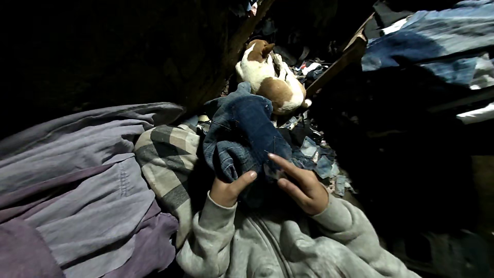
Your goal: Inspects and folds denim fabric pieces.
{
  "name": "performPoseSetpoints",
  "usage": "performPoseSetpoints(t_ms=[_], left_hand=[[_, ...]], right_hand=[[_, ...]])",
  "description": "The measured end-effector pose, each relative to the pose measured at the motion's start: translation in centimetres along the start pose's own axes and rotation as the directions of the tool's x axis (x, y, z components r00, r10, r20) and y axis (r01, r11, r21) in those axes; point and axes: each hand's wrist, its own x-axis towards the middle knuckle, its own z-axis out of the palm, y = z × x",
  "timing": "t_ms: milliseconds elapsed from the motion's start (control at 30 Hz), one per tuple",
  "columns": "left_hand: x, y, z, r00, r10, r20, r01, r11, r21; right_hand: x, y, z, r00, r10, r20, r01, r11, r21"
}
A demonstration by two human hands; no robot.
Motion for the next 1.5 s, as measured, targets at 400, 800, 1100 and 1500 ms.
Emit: performPoseSetpoints(t_ms=[400,800,1100,1500], left_hand=[[0.1,0.1,0.7,0.997,0.045,-0.057,-0.05,0.994,-0.101],[2.8,1.7,2.3,0.922,-0.281,-0.266,0.173,0.914,-0.366],[3.5,1.0,2.1,0.966,-0.24,-0.096,0.192,0.915,-0.355],[2.6,0.8,1.3,0.991,-0.043,-0.128,-0.005,0.938,-0.347]], right_hand=[[0.5,1.3,-0.8,0.991,0.005,-0.135,-0.008,1.0,-0.023],[5.0,3.6,-5.0,0.874,0.342,-0.345,-0.365,0.931,-0.002],[7.2,3.1,-3.2,0.953,0.235,-0.192,-0.232,0.972,0.04],[6.7,-0.1,-0.2,0.995,-0.057,0.079,0.062,0.996,-0.068]])
